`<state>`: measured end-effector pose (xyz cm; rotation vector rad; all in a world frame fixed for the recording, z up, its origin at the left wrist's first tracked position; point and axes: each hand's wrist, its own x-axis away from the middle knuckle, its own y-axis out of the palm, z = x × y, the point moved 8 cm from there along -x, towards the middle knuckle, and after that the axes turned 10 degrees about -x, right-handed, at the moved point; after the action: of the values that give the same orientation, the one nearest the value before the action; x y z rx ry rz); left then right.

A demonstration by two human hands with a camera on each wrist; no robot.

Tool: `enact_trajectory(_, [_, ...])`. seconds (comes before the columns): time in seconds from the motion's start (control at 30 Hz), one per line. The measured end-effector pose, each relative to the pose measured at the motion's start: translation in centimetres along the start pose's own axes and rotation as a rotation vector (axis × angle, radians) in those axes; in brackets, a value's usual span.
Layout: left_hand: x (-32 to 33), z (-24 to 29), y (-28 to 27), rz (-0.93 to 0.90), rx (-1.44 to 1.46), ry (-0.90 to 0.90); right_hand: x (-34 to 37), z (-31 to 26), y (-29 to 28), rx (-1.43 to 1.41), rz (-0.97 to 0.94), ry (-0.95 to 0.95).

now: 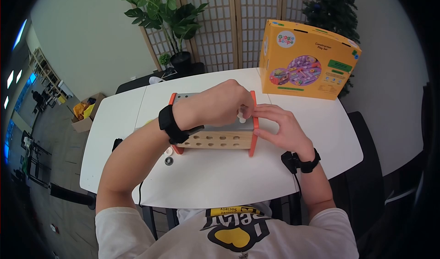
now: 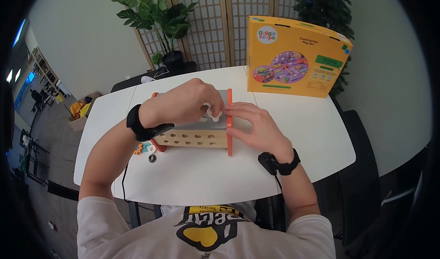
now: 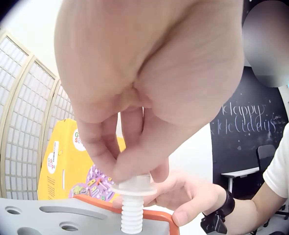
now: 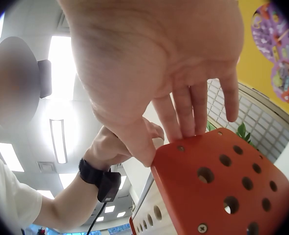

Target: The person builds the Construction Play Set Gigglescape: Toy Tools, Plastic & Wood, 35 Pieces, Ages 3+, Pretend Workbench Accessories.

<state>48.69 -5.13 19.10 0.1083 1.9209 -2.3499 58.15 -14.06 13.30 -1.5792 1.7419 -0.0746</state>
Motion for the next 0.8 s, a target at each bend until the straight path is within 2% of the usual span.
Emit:
enact_trajectory(0.03, [0.0,0.1,0.1,-0.014,0.002,-0.005,0.0,0.0,0.0,-0.002,0.003,0.006])
enact_trajectory(0.13, [-0.1,0.5,-1.1,0.127,0.111,-0.022,0.2,0.1,0.0,0.012,0.017,0.013])
enact_trajectory(0.23, [0.2,1.0,-2.2,0.292,-0.088,-0.046,0.2,0.2,-0.1,0.021,0.016,0.008])
enact_trajectory(0.33, [0.1,0.6,-0.7,0.005,-0.271,-0.216,0.2,0.2,0.0,0.029,0.011,0.026])
enact_trajectory(0.43, [0.1,0.7,-0.1,0.060,-0.301,-0.139,0.1,0.1,-0.1,0.039,0.020,0.020])
enact_trajectory(0.63, [0.6,0.7,0.1,0.106,-0.106,-0.019,0.1,0.2,-0.1,0.028,0.019,0.026])
enact_trajectory(0.73, [0.7,0.9,0.6,0.114,-0.176,0.096,0.0,0.0,-0.1,0.032,-0.001,0.017])
enact_trajectory(0.8, [0.8,0.7,0.3,0.095,-0.095,0.074,0.0,-0.1,0.0,0.036,-0.009,0.015])
